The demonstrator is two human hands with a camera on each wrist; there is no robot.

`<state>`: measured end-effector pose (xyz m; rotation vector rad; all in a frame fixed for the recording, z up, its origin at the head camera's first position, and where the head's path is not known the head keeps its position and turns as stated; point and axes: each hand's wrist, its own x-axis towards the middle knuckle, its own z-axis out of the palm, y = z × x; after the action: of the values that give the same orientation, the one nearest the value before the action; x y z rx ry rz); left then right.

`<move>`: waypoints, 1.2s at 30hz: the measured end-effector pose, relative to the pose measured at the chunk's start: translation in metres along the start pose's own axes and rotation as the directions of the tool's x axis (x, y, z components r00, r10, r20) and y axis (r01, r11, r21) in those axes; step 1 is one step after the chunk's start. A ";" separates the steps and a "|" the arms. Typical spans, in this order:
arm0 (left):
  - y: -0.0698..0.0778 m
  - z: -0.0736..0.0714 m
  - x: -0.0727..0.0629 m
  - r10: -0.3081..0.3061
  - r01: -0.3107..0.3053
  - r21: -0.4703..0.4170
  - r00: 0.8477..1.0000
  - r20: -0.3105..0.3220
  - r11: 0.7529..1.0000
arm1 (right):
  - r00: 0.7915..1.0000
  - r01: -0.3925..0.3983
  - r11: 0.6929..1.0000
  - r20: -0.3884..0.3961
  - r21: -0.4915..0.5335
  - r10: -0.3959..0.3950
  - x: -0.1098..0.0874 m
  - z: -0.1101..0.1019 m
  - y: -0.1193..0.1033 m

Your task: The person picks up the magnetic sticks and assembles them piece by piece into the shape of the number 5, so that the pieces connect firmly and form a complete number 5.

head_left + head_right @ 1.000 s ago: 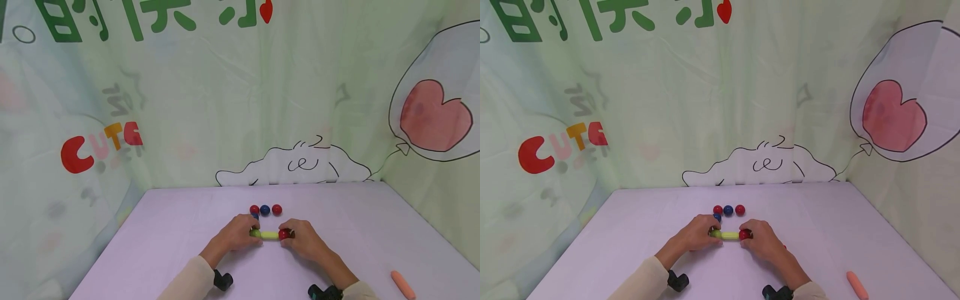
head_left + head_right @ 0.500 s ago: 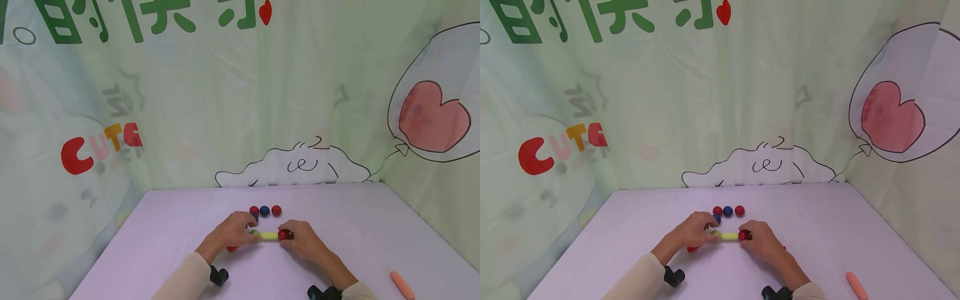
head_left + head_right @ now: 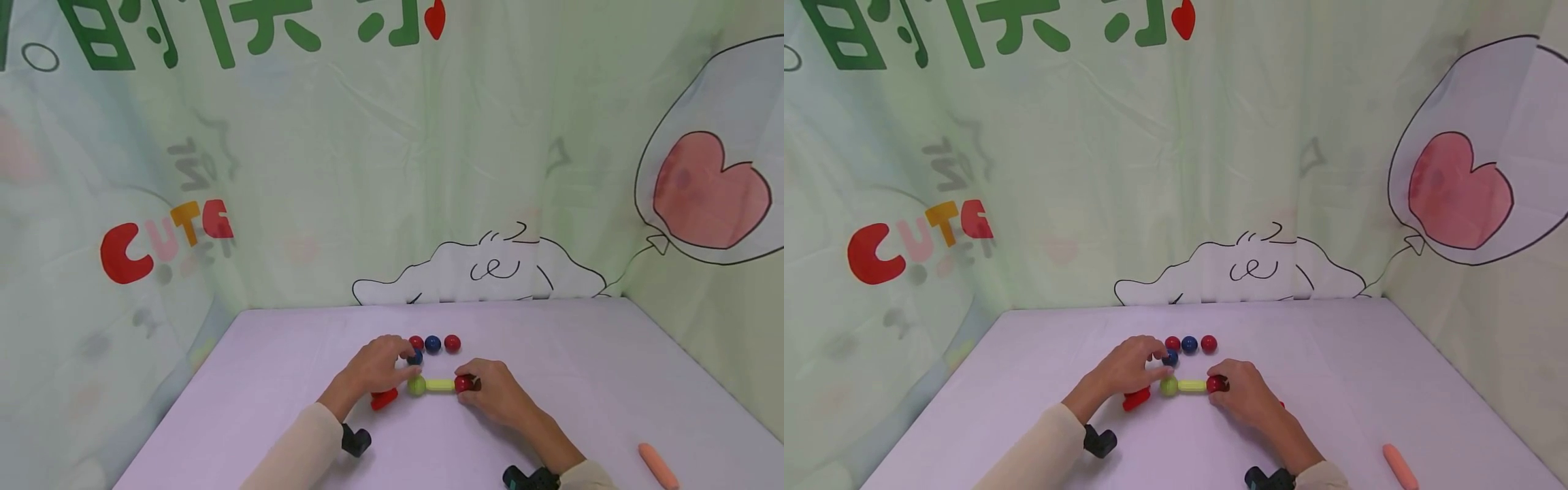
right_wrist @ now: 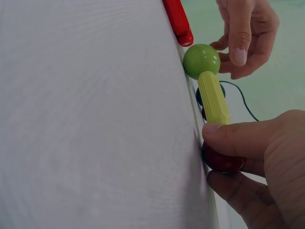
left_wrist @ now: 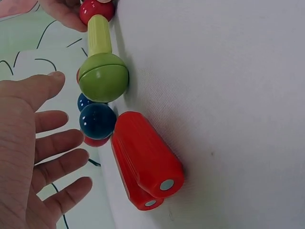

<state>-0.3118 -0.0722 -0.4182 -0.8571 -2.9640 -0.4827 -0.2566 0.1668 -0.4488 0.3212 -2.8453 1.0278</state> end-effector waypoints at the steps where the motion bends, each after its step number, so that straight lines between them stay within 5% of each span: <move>1: 0.000 0.000 0.000 -0.005 0.005 0.000 1.000 -0.002 1.000 | 1.000 -0.001 1.000 -0.001 0.000 0.001 0.000 0.000 0.000; 12: -0.006 0.004 -0.006 -0.068 0.067 -0.042 0.998 -0.015 0.997 | 1.000 -0.011 1.000 0.001 0.008 0.011 -0.002 0.000 0.003; 22: -0.008 -0.001 -0.033 -0.064 0.055 -0.101 0.994 -0.086 0.993 | 1.000 -0.014 1.000 0.013 -0.009 0.014 -0.002 -0.001 0.001; 28: -0.008 -0.002 -0.047 -0.067 0.059 -0.142 0.996 -0.055 0.988 | 0.999 -0.028 0.999 0.022 -0.016 0.029 -0.002 -0.002 -0.002; 36: -0.001 -0.001 -0.056 -0.057 0.056 -0.030 0.998 -0.036 0.998 | 0.998 -0.026 0.999 0.059 -0.045 0.029 -0.002 -0.003 -0.006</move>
<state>-0.2647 -0.1024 -0.4235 -0.7599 -2.9614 -0.5385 -0.2534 0.1643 -0.4432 0.3148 -2.9293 0.9747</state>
